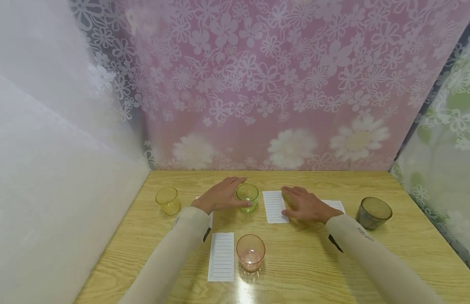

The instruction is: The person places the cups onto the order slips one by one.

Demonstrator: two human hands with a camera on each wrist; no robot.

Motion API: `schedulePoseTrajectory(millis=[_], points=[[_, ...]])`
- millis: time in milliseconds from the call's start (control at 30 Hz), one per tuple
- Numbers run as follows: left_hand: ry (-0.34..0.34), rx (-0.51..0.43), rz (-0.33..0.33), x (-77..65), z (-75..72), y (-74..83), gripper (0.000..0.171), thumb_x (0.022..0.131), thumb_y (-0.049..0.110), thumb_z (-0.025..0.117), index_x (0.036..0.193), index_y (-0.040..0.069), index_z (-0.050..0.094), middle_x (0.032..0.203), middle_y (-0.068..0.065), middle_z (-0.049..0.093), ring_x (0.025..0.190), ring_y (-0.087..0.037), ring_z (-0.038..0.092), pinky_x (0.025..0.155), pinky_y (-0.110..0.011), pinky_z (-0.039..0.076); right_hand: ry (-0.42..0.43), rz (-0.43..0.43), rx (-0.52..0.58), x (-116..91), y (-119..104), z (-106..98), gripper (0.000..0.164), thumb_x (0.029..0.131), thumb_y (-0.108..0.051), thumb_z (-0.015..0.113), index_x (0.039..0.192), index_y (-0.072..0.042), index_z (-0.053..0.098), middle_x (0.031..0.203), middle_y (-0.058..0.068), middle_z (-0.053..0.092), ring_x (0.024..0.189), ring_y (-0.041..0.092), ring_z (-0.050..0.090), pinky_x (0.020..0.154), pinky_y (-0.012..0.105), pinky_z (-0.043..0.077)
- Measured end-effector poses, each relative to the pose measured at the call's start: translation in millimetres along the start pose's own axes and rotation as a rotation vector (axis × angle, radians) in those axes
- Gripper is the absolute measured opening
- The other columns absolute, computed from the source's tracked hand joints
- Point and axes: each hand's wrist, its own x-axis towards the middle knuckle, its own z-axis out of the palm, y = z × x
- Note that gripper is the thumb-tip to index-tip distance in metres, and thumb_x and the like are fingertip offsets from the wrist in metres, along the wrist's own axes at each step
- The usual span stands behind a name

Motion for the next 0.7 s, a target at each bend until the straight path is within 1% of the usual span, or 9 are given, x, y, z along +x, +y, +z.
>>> schedulePoseTrajectory(millis=[167,300,433,567,700], points=[[0.011,-0.001,0.013,1.9,3.5,-2.1,0.104,0.092,0.075,0.073,0.173,0.025,0.032,0.176,-0.007,0.037,0.165,-0.031,0.033,0.129,-0.059,0.039,-0.023,0.009,-0.016,2.2,1.0,4.3,0.087,0.107,-0.053,0.065,0.172,-0.007,0.032,0.177,0.020,0.034,0.160,0.056,0.030,0.114,0.089,0.031],[0.017,-0.005,0.013,3.1,6.1,-3.8,0.101,0.093,0.071,0.076,0.173,0.024,0.033,0.176,-0.006,0.038,0.165,-0.031,0.033,0.129,-0.059,0.038,-0.043,0.003,-0.027,4.4,-1.0,5.4,0.086,0.107,-0.050,0.066,0.172,-0.006,0.032,0.177,0.019,0.033,0.160,0.056,0.029,0.114,0.088,0.031],[0.025,-0.002,0.014,1.9,6.7,-4.2,0.100,0.094,0.070,0.075,0.173,0.024,0.034,0.172,-0.006,0.043,0.163,-0.030,0.036,0.128,-0.058,0.040,-0.052,-0.008,-0.033,4.6,-2.6,6.2,0.084,0.107,-0.048,0.066,0.171,-0.004,0.032,0.177,0.020,0.033,0.159,0.058,0.030,0.114,0.087,0.033],[0.028,-0.005,0.014,0.0,7.4,-3.6,0.098,0.096,0.068,0.074,0.172,0.023,0.034,0.168,-0.004,0.048,0.161,-0.029,0.040,0.126,-0.057,0.044,-0.053,-0.013,-0.040,4.3,-1.8,7.7,0.085,0.107,-0.049,0.065,0.171,-0.004,0.033,0.176,0.021,0.034,0.158,0.058,0.032,0.114,0.086,0.033],[0.031,-0.013,0.004,-0.7,8.5,-3.2,0.095,0.097,0.066,0.075,0.172,0.022,0.035,0.167,-0.003,0.049,0.160,-0.029,0.041,0.124,-0.057,0.045,-0.058,-0.012,-0.041,3.9,-1.6,7.6,0.085,0.107,-0.051,0.065,0.171,-0.005,0.034,0.176,0.021,0.035,0.158,0.058,0.031,0.115,0.086,0.032]])
